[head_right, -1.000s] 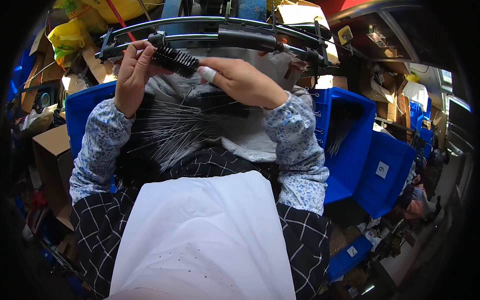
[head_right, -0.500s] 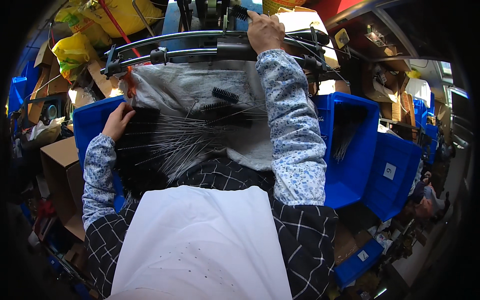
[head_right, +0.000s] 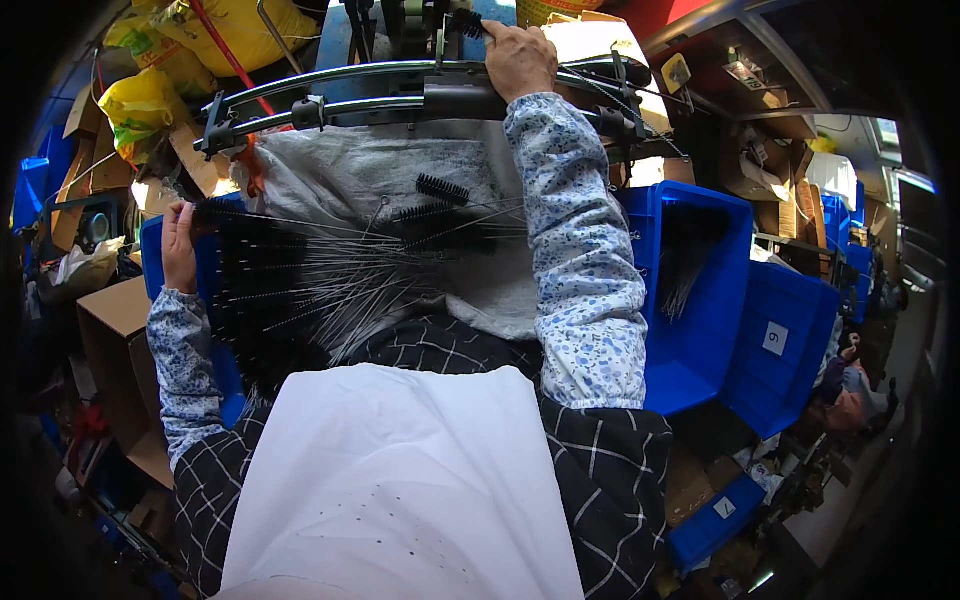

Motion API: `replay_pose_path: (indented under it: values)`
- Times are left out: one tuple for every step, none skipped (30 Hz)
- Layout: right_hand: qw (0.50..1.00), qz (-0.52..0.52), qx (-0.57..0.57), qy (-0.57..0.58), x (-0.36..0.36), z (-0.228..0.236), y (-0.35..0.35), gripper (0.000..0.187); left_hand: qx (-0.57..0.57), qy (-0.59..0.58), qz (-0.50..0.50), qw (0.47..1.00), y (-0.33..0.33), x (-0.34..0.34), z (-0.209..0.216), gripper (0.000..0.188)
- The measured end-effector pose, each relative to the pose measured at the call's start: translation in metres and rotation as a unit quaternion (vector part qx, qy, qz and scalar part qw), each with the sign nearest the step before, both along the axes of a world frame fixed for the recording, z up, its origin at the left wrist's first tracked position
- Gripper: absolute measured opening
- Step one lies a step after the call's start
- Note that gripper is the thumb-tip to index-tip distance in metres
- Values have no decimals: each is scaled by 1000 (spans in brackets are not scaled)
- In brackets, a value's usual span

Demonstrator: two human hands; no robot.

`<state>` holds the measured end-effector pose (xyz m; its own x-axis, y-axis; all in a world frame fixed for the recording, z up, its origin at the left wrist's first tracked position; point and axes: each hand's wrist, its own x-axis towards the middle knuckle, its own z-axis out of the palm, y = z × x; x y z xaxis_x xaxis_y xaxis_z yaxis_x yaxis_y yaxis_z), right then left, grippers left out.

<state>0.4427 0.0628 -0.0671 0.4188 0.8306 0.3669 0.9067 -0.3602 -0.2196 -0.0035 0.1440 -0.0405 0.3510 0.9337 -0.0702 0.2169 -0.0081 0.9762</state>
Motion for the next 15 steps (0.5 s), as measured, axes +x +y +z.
replay_pose_path:
  values:
    - [1000,7,-7,10,1,-2,2,24,51,7,31,998,0,-4,13,16]
    - [1000,3,-28,-12,0,-2,6,26,102,15,63,993,1,-9,26,17]
    - [998,-9,-54,-41,1,2,6,28,146,7,76,986,6,-11,34,17]
    - [994,-21,-81,-70,3,4,6,30,189,-1,88,978,10,-12,40,17]
    - [993,-10,-99,-62,11,-4,11,37,205,-16,101,973,8,-10,49,17]
    - [996,3,-69,-61,10,-4,14,37,272,20,122,954,6,-7,57,17]
    - [997,16,-39,-61,9,-2,17,36,259,-28,127,957,4,-3,64,16]
    - [998,29,-10,-59,9,-2,20,37,245,-75,132,957,0,1,71,16]
    - [993,46,10,-104,18,-13,23,36,241,-88,134,957,-2,3,76,16]
    - [989,18,34,-140,21,-20,20,35,236,-102,134,957,-4,4,81,17]
    - [983,-5,57,-175,18,-18,17,35,230,-115,138,957,-6,4,84,17]
    - [974,-29,80,-211,15,-16,13,35,232,-117,150,954,-10,5,87,18]
    - [990,-23,15,-141,19,-9,2,42,234,-119,162,951,-13,6,89,18]
    - [994,-68,-18,-87,20,-8,-4,49,238,-117,176,948,-17,6,91,19]
    - [993,-93,-33,-63,16,-7,-9,49,235,-123,173,949,-19,3,92,18]
